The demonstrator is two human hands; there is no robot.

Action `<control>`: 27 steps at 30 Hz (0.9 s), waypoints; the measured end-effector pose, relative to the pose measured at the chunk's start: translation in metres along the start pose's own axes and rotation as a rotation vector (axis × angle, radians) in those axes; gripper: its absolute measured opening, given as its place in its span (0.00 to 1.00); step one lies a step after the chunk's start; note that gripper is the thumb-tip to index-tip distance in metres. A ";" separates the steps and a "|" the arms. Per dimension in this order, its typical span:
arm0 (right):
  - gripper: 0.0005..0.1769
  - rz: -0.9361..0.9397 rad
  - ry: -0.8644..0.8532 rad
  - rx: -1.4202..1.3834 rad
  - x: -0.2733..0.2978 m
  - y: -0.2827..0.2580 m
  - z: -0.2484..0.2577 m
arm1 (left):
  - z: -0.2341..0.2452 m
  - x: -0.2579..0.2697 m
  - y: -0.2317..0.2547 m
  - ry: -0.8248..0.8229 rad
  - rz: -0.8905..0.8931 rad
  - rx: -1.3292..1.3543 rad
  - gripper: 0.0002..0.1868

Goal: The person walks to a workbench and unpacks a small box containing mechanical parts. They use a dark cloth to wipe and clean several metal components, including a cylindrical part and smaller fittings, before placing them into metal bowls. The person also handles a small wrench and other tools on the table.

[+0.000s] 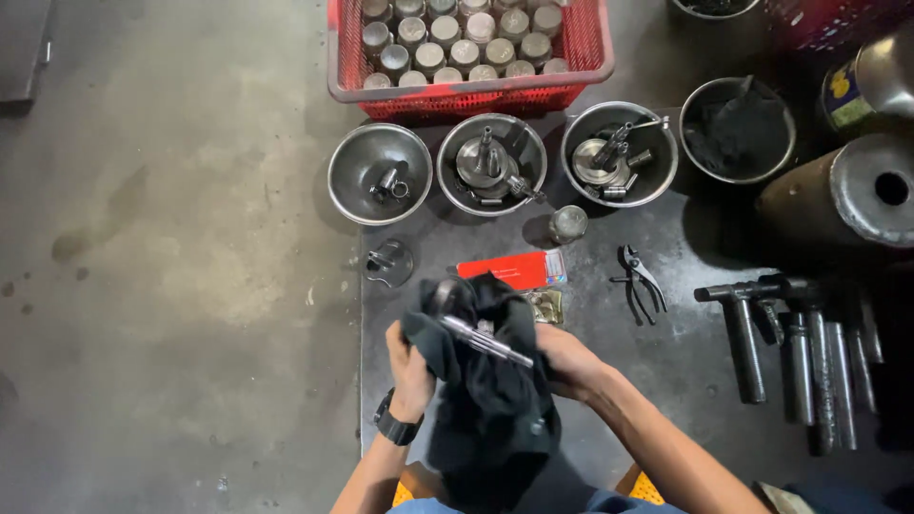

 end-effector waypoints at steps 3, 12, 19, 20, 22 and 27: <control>0.19 0.108 0.154 -0.187 0.039 -0.035 -0.029 | -0.011 -0.001 0.038 0.049 -0.039 0.098 0.23; 0.18 0.795 0.287 1.020 0.071 -0.069 -0.060 | -0.068 -0.019 0.140 0.108 0.075 -0.176 0.13; 0.12 0.774 0.349 0.929 0.060 -0.061 -0.042 | -0.062 -0.011 0.115 0.147 0.209 0.018 0.15; 0.12 0.510 0.255 0.512 0.044 -0.049 -0.026 | -0.058 -0.008 0.112 0.093 0.113 -0.083 0.14; 0.16 0.242 0.157 0.103 0.019 -0.029 0.011 | -0.046 0.000 0.094 0.043 0.014 -0.182 0.14; 0.23 0.139 0.005 0.430 0.017 -0.062 -0.002 | -0.044 0.014 0.076 -0.204 -0.057 -0.175 0.33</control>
Point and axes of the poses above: each hand's wrist, its own x-axis away from the middle knuckle, its own z-axis out of the back of the hand, y = z × x, the point moved 5 cm from there along -x, towards the middle knuckle, and after that the axes turned 2 degrees about z, right-handed, at the moved point
